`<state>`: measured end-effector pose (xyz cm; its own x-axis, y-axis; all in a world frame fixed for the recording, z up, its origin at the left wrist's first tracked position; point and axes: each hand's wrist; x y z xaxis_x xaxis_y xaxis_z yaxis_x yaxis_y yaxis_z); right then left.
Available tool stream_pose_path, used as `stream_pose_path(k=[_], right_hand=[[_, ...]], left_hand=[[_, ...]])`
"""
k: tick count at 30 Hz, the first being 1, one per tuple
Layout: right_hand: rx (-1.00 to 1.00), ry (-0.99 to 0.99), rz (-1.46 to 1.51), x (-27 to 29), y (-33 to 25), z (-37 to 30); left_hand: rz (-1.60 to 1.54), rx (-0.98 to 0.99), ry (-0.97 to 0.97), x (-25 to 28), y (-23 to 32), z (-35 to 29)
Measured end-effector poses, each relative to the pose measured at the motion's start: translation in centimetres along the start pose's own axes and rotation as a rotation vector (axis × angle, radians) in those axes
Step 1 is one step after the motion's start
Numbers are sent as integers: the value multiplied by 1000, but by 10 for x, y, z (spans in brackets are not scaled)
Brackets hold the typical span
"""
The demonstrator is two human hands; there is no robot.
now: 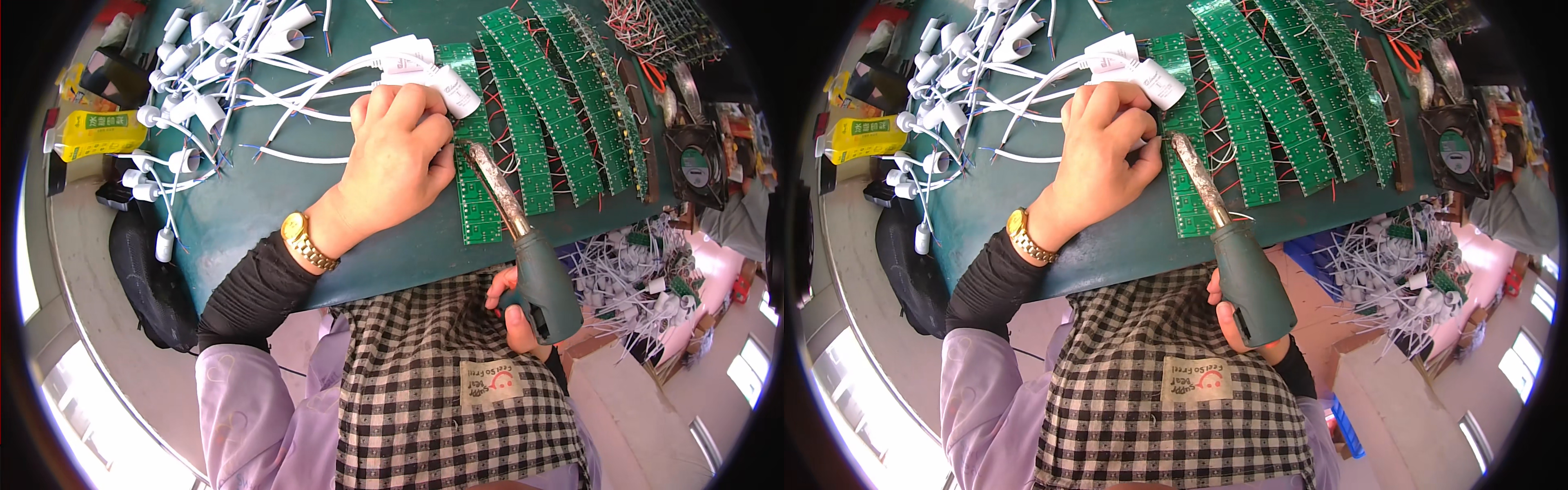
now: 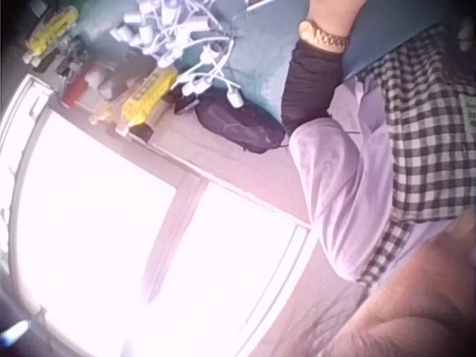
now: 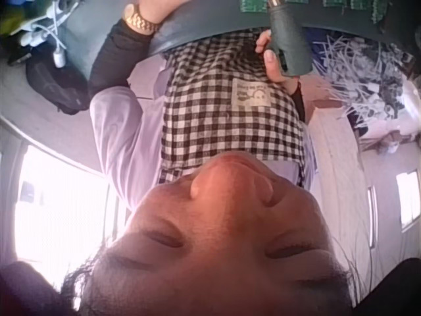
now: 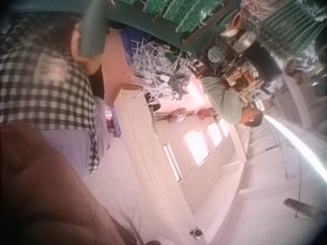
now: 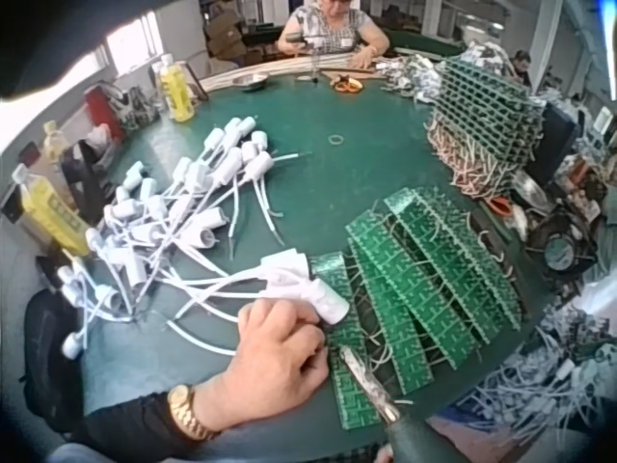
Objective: The person solders wires from power adapters onto a circuit board strip using a soldering iron, places the assembled strip aside, and solders more adapter wires onto another circuit board strip.
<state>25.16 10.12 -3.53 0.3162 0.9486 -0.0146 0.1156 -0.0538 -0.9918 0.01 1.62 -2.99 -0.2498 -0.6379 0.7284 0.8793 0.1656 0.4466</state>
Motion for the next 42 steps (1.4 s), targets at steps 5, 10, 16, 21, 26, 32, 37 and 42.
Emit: stream_pose_path(k=[5,10,16,21,26,32,37,42], right_hand=[[14,52,8,-2,-3,0],[18,28,25,-2,-4,2],[171,0,157,12,-1,-1],[225,-36,154,15,8,-4],[239,-4,163,13,7,-4],[215,311,319,-10,5,-6],[238,313,289,-7,3,-5],[254,305,300,-8,8,-6]], left_hand=[[16,-4,11,0,0,1],[55,28,9,-1,2,0],[66,36,10,-1,0,-1],[61,32,-7,1,1,0],[48,30,-3,0,2,1],[45,19,-10,0,2,1],[25,23,-12,3,3,2],[25,24,-5,3,3,3]])
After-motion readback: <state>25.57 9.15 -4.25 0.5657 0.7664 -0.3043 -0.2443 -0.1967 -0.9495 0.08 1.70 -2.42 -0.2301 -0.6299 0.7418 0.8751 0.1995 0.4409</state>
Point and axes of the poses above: each hand's wrist, its own z-axis towards the middle knuckle, its own x-axis out of the back of the hand, y = z × x, and after that the axes turned 2 degrees about y, right-handed
